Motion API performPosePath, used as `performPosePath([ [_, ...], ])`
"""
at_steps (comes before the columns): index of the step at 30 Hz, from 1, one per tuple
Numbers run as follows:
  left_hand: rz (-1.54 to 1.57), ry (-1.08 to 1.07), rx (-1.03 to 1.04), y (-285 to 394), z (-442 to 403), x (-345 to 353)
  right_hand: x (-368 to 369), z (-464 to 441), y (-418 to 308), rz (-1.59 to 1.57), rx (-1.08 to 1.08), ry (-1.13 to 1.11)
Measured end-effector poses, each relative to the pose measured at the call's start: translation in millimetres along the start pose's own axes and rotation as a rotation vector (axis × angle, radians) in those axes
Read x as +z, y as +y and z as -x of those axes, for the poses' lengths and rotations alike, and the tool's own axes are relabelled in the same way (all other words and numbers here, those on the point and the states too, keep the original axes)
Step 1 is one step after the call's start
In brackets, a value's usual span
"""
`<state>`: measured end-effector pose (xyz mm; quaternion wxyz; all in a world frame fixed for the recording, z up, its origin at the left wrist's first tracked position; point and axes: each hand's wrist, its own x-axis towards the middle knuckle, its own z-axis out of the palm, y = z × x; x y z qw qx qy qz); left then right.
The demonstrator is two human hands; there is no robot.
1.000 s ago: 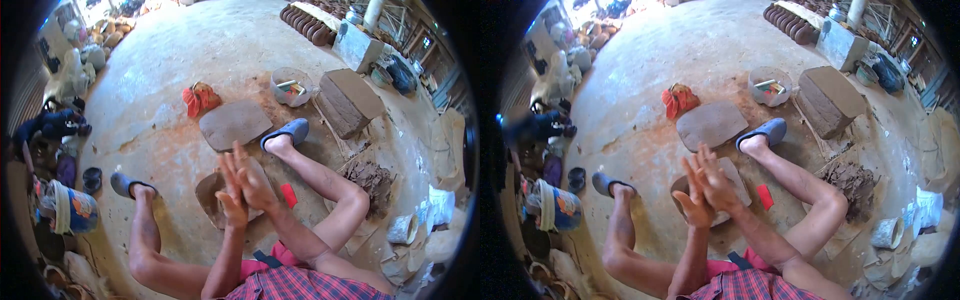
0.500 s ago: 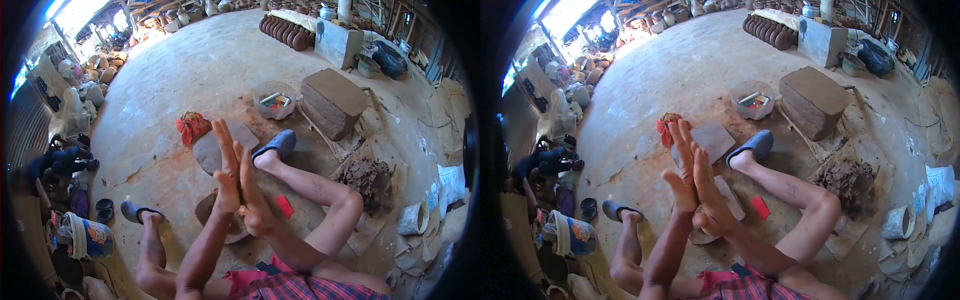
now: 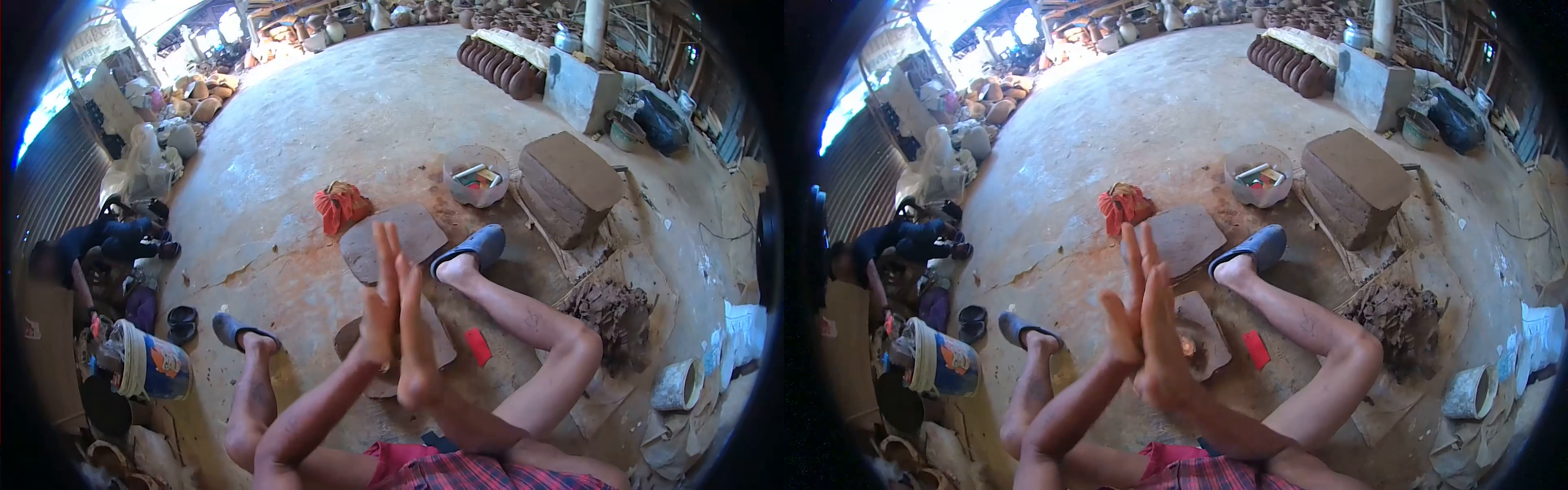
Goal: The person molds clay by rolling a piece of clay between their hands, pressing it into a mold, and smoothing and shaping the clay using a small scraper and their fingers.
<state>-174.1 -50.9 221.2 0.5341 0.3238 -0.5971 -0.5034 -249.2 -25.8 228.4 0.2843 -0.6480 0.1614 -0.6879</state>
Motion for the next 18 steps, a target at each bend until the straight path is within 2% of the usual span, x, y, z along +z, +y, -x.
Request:
performPosePath([
  [2, 0.093, 0.074, -0.132, 1.0, 5.8, -12.0, 6.5, -12.4, -22.7, -0.058, -0.03, -0.023],
  [4, -0.012, -0.133, 0.059, 0.7, 27.1, -8.8, 20.9, -20.8, -32.5, -0.322, 0.419, 0.231],
  [6, -0.069, -0.148, 0.113, 11.0, 33.0, -9.7, 21.8, -21.8, -32.1, -0.437, 0.614, 0.353],
  [8, -0.091, -0.156, 0.173, 10.8, 31.3, -10.8, 12.5, 15.5, -6.4, -0.027, 0.383, -0.062],
  [10, 0.152, 0.058, -0.162, 4.8, 37.6, -25.0, 18.5, 33.2, 30.9, -0.209, 0.183, -0.137],
  [12, 0.014, -0.077, 0.121, 2.0, 34.6, -7.2, 6.5, 27.6, 20.5, 0.089, 0.421, -0.032],
  [14, 0.33, -0.094, 0.035, -6.4, 44.8, 8.1, 48.9, 22.5, 9.1, 0.065, 0.564, 0.44],
  [15, 0.358, -0.131, 0.029, -10.7, 38.9, 8.5, 24.1, 23.6, 9.6, 0.159, 0.396, 0.177],
  [16, 0.469, 0.052, 0.0, -16.7, 32.6, 3.9, 10.6, 25.7, 12.7, 0.23, 0.332, 0.033],
  [17, 0.54, 0.148, -0.03, -21.8, 30.1, 2.6, -2.7, 28.5, 15.5, 0.291, 0.256, -0.103],
  [18, 0.61, 0.248, -0.054, -27.3, 28.1, 1.4, -6.4, 34.1, 26.6, 0.338, 0.277, -0.147],
])
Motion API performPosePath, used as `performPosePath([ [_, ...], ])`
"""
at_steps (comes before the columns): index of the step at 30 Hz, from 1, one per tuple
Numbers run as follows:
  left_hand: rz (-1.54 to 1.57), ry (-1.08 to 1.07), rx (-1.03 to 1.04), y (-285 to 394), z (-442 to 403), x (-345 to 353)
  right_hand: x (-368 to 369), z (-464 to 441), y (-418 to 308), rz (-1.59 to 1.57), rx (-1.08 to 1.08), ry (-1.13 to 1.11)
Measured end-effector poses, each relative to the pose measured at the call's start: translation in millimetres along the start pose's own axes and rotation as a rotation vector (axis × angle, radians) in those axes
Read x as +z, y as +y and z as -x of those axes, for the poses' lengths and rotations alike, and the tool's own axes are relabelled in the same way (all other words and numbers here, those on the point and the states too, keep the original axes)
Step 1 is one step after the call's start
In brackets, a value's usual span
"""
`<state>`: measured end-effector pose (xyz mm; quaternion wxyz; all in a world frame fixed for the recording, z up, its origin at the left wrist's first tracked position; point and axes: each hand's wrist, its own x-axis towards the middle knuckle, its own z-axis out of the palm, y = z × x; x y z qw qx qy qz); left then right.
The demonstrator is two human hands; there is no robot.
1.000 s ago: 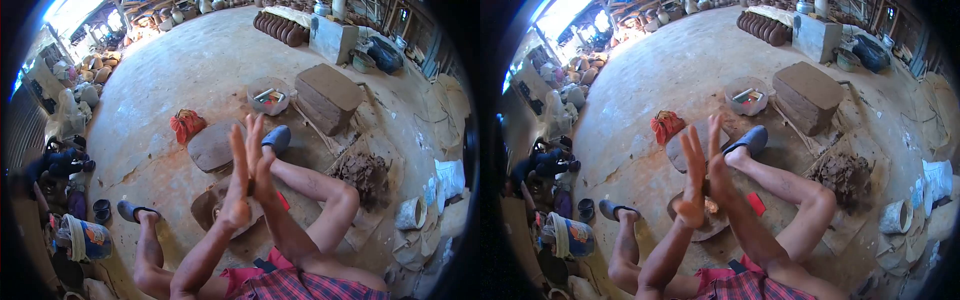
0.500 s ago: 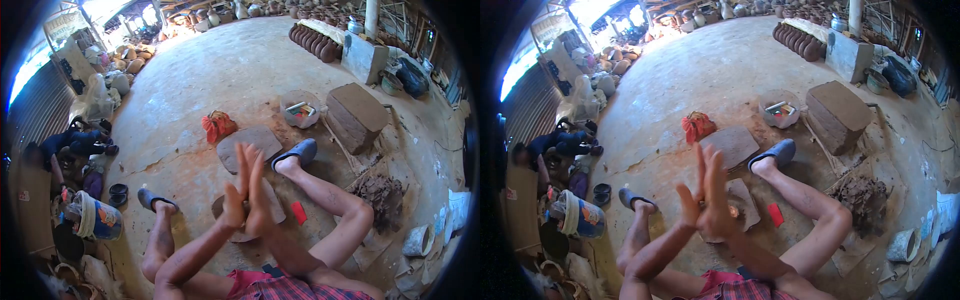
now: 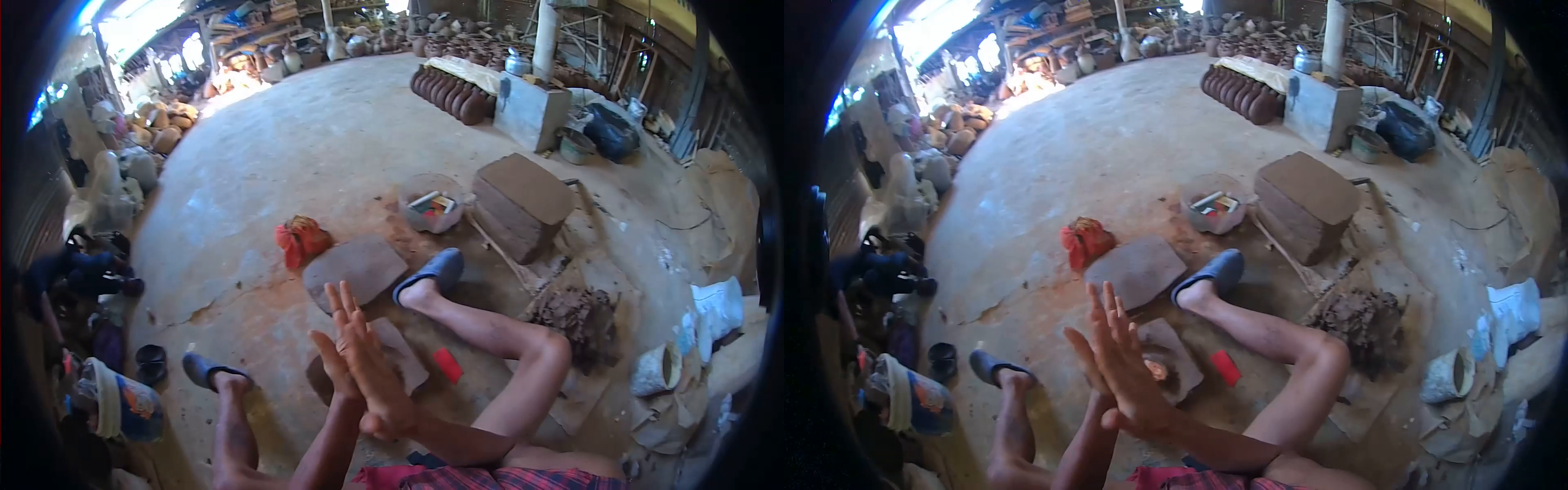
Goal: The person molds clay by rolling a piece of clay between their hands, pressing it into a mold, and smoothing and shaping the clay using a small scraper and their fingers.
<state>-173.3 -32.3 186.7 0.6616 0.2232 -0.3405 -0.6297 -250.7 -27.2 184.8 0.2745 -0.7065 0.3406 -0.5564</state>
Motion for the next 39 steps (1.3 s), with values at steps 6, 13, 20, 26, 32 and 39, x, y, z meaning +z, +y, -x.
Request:
performPosePath([
  [6, 0.04, -0.182, -0.001, -22.4, 14.8, -20.6, 5.5, 11.7, 22.6, 0.036, 0.258, -0.131],
  [13, 0.207, -0.009, -0.016, -36.3, 26.3, -41.4, 17.4, 25.5, 70.3, 0.241, 0.201, -0.255],
  [20, 0.382, 0.097, -0.097, -41.2, 28.6, -62.1, 27.8, 12.4, 54.6, 0.295, 0.191, -0.286],
  [26, 0.566, 0.195, -0.111, -43.7, 25.6, -66.8, 15.9, 7.8, 60.1, 0.274, 0.403, -0.092],
  [32, 0.672, 0.107, -0.047, -59.0, 27.5, -80.1, 43.1, 39.8, 86.2, 0.406, 0.469, -0.24],
  [39, 0.619, 0.273, -0.079, -60.4, 38.3, -93.6, 2.1, 30.1, 79.5, 0.193, 0.46, 0.086],
])
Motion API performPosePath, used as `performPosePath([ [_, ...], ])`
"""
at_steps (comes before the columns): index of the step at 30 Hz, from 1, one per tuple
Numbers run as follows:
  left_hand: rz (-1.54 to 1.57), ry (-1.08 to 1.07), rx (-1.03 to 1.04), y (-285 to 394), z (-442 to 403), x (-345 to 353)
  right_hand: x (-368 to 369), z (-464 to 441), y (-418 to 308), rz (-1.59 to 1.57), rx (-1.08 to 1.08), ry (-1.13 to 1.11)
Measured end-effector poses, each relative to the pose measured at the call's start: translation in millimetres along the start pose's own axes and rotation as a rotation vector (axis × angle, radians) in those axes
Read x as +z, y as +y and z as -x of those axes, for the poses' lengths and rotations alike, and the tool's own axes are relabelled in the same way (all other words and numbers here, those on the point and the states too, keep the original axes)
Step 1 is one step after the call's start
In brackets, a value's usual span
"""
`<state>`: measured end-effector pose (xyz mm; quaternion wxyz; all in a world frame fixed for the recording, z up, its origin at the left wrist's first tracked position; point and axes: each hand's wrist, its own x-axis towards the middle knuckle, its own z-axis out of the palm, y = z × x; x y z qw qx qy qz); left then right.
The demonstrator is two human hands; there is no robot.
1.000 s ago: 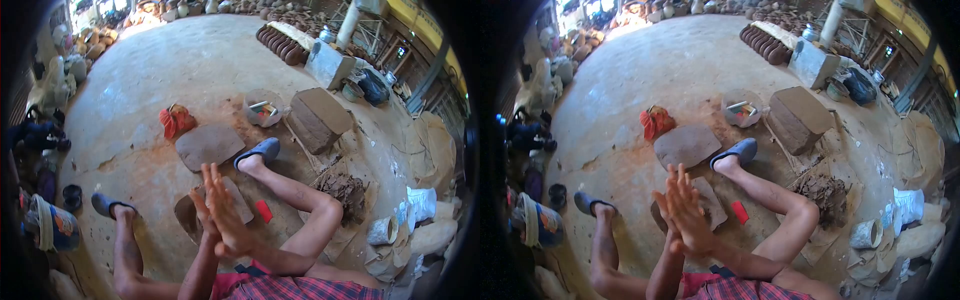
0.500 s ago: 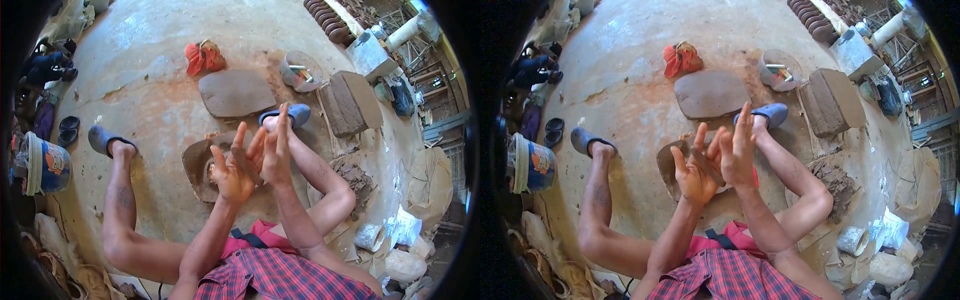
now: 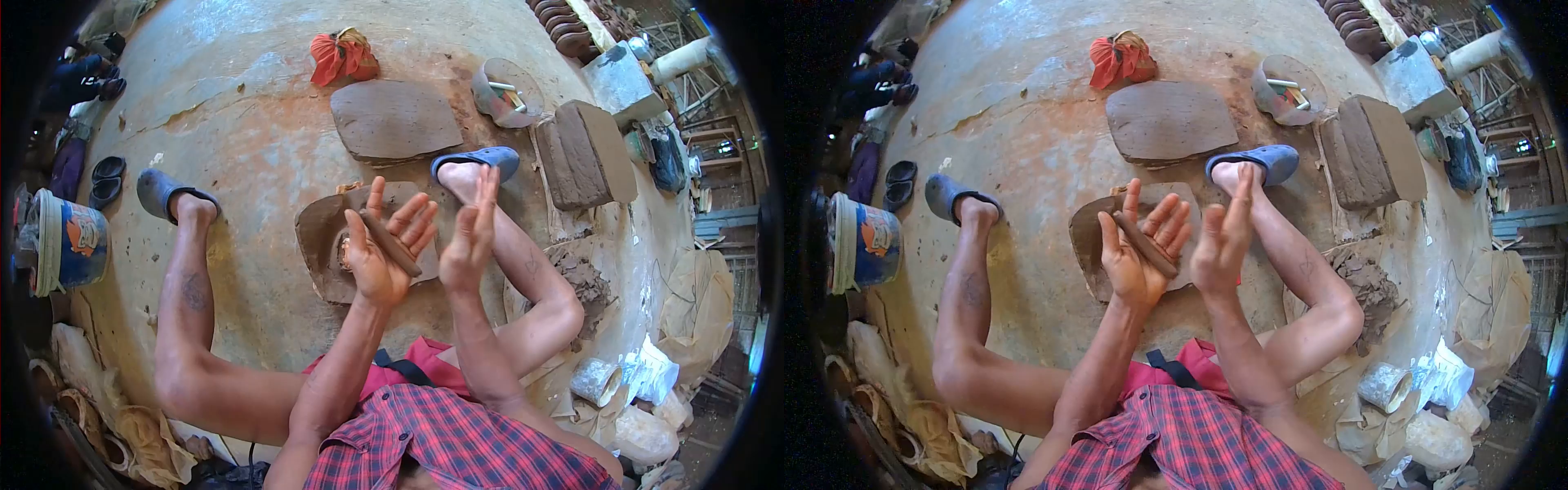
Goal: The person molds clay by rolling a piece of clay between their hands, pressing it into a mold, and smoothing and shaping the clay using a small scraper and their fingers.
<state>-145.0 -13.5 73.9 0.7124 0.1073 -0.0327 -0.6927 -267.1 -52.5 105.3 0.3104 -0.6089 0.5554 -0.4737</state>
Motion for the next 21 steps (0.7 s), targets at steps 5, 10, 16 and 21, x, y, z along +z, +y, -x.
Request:
performPosePath([
  [5, 0.155, 0.157, 0.1, 11.5, -8.4, -33.5, -4.5, 20.0, 15.7, 0.003, 0.031, 0.143],
  [10, 0.111, 0.246, 0.024, -19.9, 1.5, -19.9, 31.5, 30.1, 15.5, 0.104, -0.001, -0.034],
  [16, -0.24, 0.005, 0.09, -13.0, -2.4, -7.4, 27.9, -5.1, 7.6, 0.066, -0.021, -0.224],
  [21, -0.526, 0.026, 0.37, -34.4, -9.8, 16.6, 29.2, 25.1, -0.5, 0.133, -0.163, -0.319],
])
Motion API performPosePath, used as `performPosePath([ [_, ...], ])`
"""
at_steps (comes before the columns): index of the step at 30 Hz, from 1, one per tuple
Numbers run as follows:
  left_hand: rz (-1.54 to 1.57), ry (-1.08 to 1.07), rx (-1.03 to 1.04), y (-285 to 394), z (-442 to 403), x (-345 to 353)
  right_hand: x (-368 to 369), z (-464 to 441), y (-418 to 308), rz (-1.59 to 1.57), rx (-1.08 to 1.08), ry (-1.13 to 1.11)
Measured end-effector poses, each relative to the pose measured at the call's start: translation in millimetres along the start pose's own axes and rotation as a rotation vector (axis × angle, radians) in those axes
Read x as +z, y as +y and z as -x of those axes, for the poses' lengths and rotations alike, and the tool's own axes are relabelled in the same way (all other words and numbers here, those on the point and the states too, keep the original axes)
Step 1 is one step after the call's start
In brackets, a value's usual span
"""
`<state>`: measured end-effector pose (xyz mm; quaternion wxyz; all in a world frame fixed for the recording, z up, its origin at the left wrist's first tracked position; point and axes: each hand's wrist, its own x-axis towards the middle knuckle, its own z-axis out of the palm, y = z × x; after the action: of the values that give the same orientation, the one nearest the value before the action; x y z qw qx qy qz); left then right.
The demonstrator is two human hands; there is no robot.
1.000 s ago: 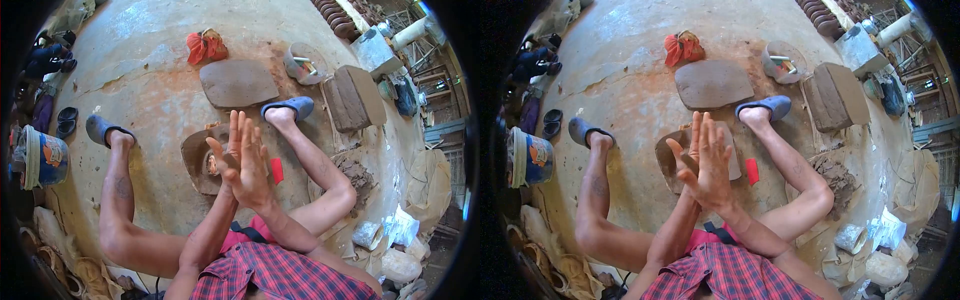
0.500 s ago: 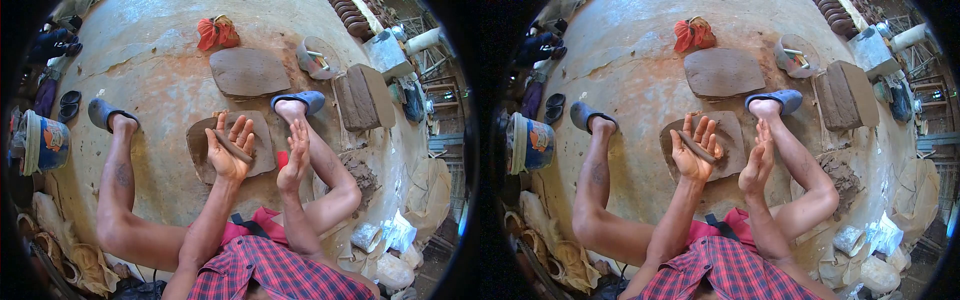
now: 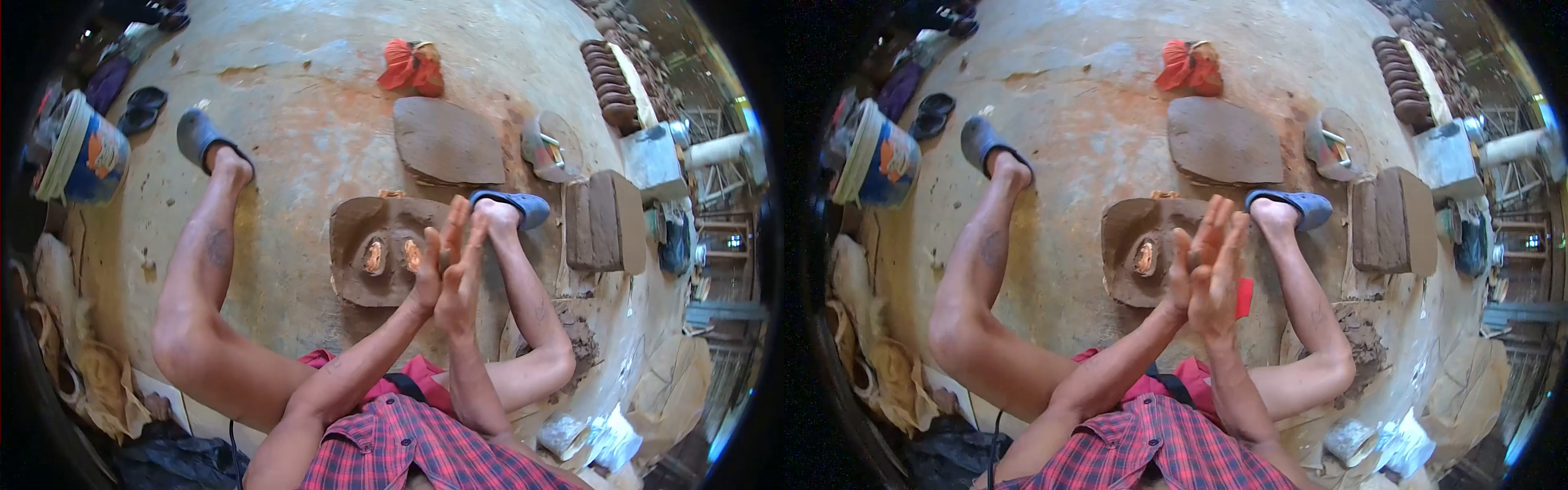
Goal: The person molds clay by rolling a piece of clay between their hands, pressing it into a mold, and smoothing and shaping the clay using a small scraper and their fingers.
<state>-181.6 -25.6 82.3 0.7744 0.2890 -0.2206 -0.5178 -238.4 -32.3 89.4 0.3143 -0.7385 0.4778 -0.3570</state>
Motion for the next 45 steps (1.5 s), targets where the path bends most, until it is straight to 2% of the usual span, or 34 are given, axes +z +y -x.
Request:
performPosePath([
  [1, 0.03, 0.048, 0.004, -2.4, 4.9, -0.8, 2.1, 2.6, 13.5, 0.043, -0.029, 0.03],
  [2, 0.294, 0.009, -0.157, -10.6, 7.4, -8.8, 4.3, 5.1, 27.1, 0.086, -0.056, 0.06],
  [3, 0.552, -0.033, -0.309, -16.7, 8.5, -17.1, -2.2, -1.3, 10.8, -0.019, 0.078, 0.204],
  [4, 0.624, -0.014, -0.383, -19.1, 10.9, -22.3, -5.7, 2.7, 15.5, -0.019, 0.033, 0.295],
  [6, 0.484, 0.068, -0.454, -22.4, 15.3, -37.7, -12.0, 9.0, 22.6, -0.006, -0.059, 0.478],
  [8, 0.51, 0.128, -0.406, -31.0, 7.4, -47.5, -27.1, 28.6, 19.7, 0.345, -0.086, 0.119],
  [9, 0.455, 0.127, -0.346, -37.2, 1.1, -57.6, -17.8, 35.6, 8.7, 0.27, 0.04, 0.057],
  [10, 0.399, 0.126, -0.288, -31.9, -5.6, -61.2, -12.8, 43.5, 12.9, 0.357, 0.06, -0.045],
  [12, 0.365, 0.17, -0.32, -26.1, -12.3, -65.2, 2.6, 44.5, 26.8, 0.348, 0.01, -0.024],
  [13, 0.199, 0.15, -0.253, -25.3, -18.9, -70.5, 4.9, 39.6, 27.0, 0.358, 0.031, -0.025],
  [14, 0.033, 0.124, -0.186, -23.9, -24.5, -76.2, 6.3, 31.6, 26.6, 0.236, 0.099, -0.082],
  [15, -0.128, 0.08, -0.207, -15.4, -31.1, -80.7, 6.3, 24.3, 28.4, 0.111, 0.16, -0.13],
  [16, -0.29, 0.033, -0.22, -2.4, -37.4, -86.8, 4.9, 19.6, 36.9, 0.116, 0.171, -0.12],
  [17, -0.358, -0.033, -0.346, 13.4, -40.2, -99.3, 3.7, 16.3, 49.4, 0.112, 0.126, -0.128],
  [18, -0.594, -0.106, -0.441, 23.8, -44.8, -115.9, 2.4, 15.2, 58.5, 0.106, 0.077, -0.138],
  [19, -0.725, -0.115, -0.513, 33.3, -43.1, -126.0, 0.4, 16.0, 62.2, 0.039, 0.205, -0.183],
  [20, -0.855, -0.12, -0.584, 39.9, -40.5, -132.9, -1.0, 19.5, 72.0, 0.04, 0.204, -0.186],
  [21, -0.855, -0.117, -0.586, 40.2, -33.7, -139.0, -0.5, 26.2, 87.3, 0.087, 0.12, -0.254],
  [23, -1.211, -0.191, -0.448, 31.5, -13.5, -152.1, 6.3, 35.4, 117.0, 0.211, -0.097, -0.344],
  [24, -1.212, -0.193, -0.454, 25.0, -2.2, -156.5, 8.3, 39.0, 120.0, 0.209, -0.091, -0.344],
  [26, -1.36, -0.167, -0.257, 10.9, 15.3, -163.4, 11.7, 42.5, 122.5, 0.379, -0.257, -0.361],
  [28, -1.349, -0.164, -0.303, 5.6, 23.1, -163.8, 15.7, 44.9, 128.0, 0.45, -0.282, -0.376],
  [29, -1.411, -0.166, -0.252, 3.2, 27.2, -163.4, 18.2, 45.8, 130.5, 0.518, -0.311, -0.389],
  [30, -1.472, -0.165, -0.196, 1.9, 27.7, -162.2, 20.3, 44.7, 133.3, 0.518, -0.312, -0.388],
  [33, -1.539, -0.166, -0.222, -1.8, 25.2, -161.9, 22.9, 38.9, 135.1, 0.575, -0.306, -0.432],
  [38, -1.559, -0.18, -0.172, -5.2, 22.5, -166.3, 18.1, 20.0, 112.4, 0.724, -0.245, -0.343],
  [41, -1.591, -0.169, -0.166, -3.3, 18.8, -164.0, 22.2, 15.7, 115.1, 0.812, -0.203, -0.441],
  [45, -1.575, -0.152, -0.119, -5.6, 14.7, -168.8, 26.7, 25.2, 113.0, 0.828, -0.164, -0.403],
])
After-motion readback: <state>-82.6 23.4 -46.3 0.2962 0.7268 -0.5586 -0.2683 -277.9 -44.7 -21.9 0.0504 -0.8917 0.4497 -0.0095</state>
